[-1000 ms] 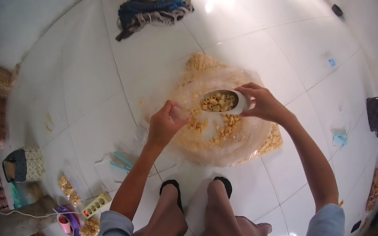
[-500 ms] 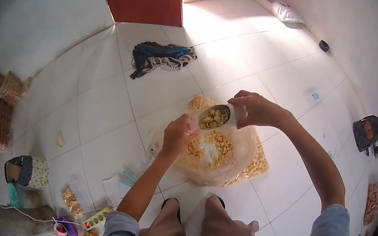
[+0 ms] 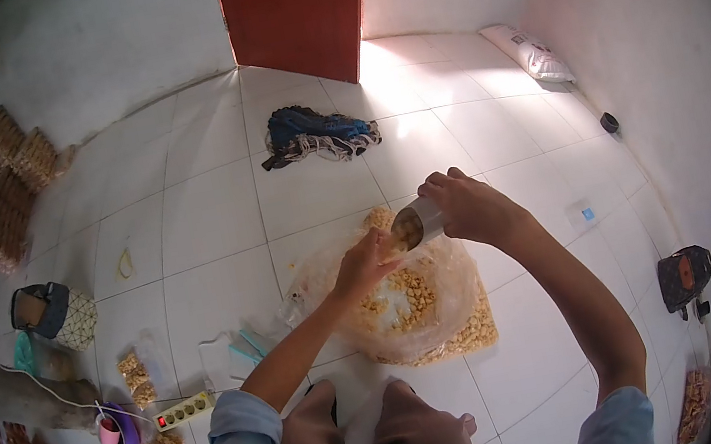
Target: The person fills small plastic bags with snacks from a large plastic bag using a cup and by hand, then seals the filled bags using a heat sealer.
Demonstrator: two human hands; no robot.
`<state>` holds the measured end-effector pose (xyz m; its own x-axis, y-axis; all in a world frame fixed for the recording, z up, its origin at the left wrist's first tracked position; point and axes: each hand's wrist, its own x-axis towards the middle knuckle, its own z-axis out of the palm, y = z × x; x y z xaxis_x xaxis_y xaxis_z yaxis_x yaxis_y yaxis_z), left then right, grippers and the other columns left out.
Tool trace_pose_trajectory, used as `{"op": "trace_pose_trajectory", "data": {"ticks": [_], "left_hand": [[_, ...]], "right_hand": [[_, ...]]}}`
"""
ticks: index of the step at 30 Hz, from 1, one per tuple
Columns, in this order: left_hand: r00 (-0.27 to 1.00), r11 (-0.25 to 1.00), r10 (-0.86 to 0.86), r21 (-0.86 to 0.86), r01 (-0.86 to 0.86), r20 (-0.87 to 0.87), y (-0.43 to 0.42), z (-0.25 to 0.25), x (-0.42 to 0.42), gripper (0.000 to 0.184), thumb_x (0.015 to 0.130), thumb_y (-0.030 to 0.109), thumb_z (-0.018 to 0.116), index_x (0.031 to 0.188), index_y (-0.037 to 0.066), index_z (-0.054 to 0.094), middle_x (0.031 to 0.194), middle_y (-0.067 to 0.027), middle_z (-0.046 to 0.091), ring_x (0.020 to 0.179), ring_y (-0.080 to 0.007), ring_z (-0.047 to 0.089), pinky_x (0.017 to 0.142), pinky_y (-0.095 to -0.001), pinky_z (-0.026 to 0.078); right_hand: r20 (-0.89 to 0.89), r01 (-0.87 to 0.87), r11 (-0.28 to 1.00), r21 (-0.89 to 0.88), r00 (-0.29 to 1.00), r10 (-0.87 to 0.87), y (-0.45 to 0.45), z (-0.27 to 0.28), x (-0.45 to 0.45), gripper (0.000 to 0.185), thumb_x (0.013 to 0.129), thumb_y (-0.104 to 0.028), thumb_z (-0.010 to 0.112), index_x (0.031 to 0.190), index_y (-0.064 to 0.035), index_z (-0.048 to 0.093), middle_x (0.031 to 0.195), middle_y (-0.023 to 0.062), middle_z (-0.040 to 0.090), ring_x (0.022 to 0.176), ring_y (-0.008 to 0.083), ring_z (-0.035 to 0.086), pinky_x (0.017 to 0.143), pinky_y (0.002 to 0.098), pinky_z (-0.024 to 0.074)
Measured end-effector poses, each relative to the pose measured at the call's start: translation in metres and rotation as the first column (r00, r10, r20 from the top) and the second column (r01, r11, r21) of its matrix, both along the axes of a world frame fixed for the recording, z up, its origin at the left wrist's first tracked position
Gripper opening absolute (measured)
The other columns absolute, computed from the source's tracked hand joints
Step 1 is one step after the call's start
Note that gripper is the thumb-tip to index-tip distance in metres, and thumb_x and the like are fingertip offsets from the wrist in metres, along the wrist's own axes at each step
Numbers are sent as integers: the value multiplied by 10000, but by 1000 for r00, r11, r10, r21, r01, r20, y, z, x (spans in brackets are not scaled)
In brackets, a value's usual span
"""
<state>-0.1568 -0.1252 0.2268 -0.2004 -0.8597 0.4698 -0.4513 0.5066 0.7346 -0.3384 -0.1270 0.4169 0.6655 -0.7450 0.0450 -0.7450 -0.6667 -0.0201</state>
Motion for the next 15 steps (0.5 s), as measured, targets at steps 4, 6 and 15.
{"op": "trace_pose_trajectory", "data": {"ticks": [4, 6, 15], "left_hand": [[1000, 989, -22, 148, 24, -17, 1, 2, 1, 439, 694, 233, 751, 941, 80, 422, 745, -66, 537, 648, -226, 569, 598, -331, 456], [1000, 980, -18, 196, 20, -11, -1, -3, 2, 443, 694, 238, 752, 938, 78, 419, 728, -66, 527, 639, -218, 563, 591, -328, 451], [994, 984, -3, 178, 23, -108, -8, -22, -3, 496, 677, 270, 759, 1004, 70, 445, 794, -118, 586, 745, -301, 613, 636, -369, 484]], "right_hand": [[-4, -20, 998, -57, 1000, 19, -4, -5, -1, 427, 588, 12, 631, 1007, -12, 553, 983, 92, 567, 884, 279, 542, 813, 335, 486], [17, -10, 996, -85, 1000, 12, -4, -5, -2, 421, 590, 20, 624, 1004, -18, 556, 976, 92, 569, 876, 277, 543, 804, 330, 489], [81, -12, 998, -58, 997, 17, -5, -15, 4, 450, 610, 25, 623, 1052, -9, 546, 1057, 92, 548, 926, 270, 533, 808, 341, 500]]}}
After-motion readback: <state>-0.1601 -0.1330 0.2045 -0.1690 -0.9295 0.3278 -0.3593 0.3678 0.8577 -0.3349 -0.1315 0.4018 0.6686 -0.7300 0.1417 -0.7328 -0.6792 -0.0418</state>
